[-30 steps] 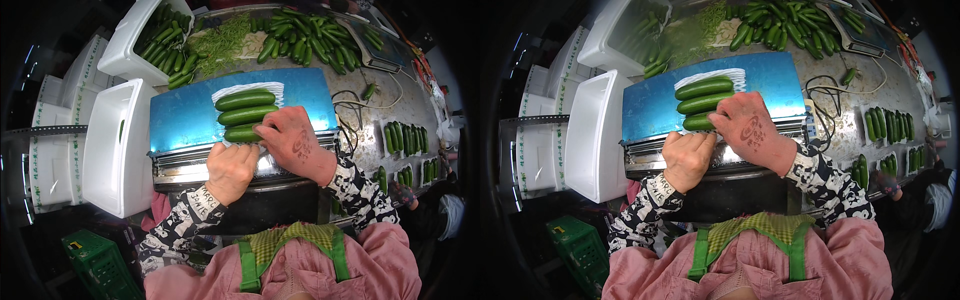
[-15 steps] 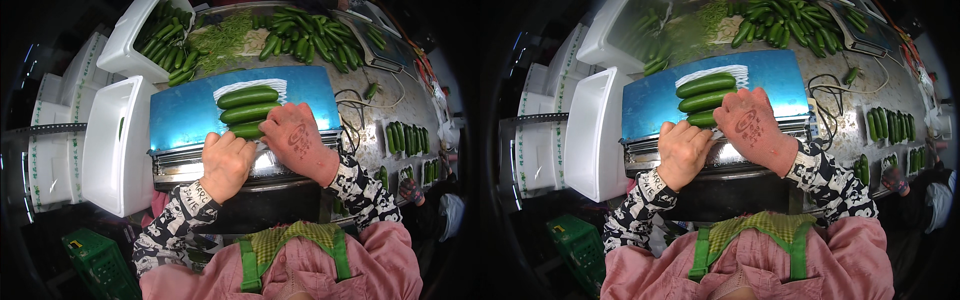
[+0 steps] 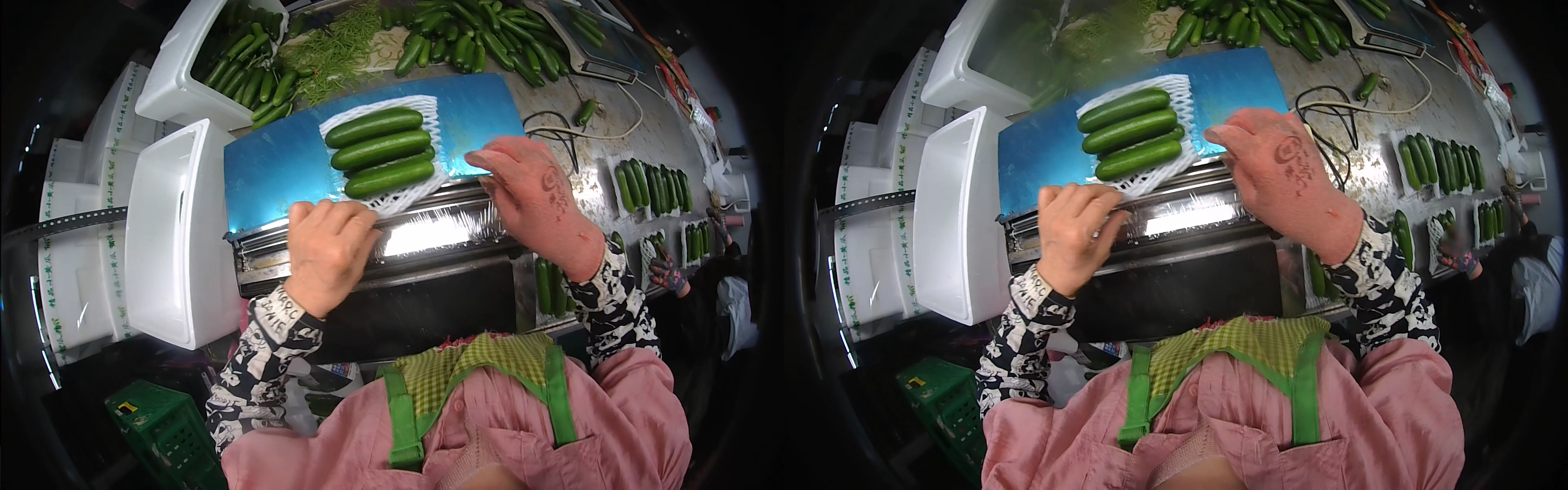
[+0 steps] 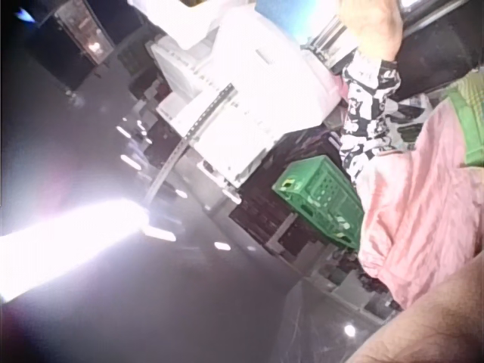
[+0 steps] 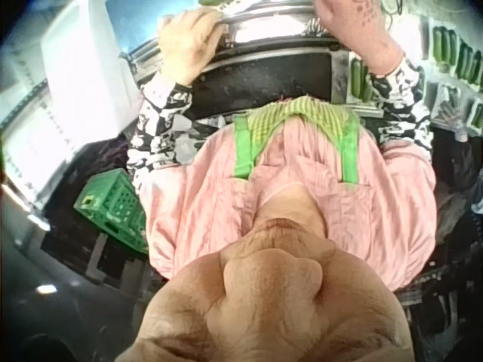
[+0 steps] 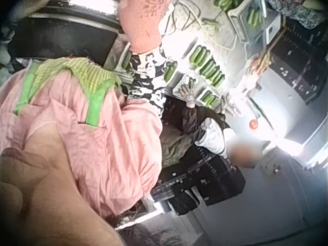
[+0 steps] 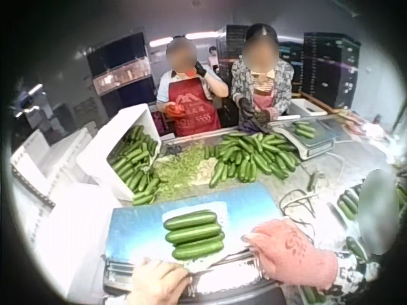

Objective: The person arranges cucumbers on trays, wraps them in plastic film using a heat sealer, and places the sealed trays into a crate.

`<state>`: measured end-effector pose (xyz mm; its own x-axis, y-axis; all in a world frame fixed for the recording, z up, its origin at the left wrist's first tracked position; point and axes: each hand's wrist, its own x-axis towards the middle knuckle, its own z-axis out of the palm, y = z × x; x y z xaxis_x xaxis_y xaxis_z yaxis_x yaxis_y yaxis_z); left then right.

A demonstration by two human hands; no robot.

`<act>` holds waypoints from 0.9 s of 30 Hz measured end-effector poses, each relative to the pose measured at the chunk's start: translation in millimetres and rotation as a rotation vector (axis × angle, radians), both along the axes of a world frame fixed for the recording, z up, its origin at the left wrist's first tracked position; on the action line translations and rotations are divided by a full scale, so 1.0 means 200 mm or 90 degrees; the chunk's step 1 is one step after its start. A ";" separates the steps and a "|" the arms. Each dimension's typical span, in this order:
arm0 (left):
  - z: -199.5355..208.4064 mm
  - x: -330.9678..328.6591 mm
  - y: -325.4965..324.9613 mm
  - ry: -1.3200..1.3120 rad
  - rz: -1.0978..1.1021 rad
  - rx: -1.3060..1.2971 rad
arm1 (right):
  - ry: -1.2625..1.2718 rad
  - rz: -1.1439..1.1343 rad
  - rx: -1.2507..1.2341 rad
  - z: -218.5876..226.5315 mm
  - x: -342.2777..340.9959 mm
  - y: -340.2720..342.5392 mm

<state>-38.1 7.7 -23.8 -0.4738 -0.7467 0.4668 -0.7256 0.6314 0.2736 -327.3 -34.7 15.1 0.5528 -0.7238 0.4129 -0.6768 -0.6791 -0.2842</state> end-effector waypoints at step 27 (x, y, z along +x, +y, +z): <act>-0.07 0.61 0.00 -0.161 -0.103 0.115 | 0.084 0.126 0.093 -0.24 -0.19 -0.01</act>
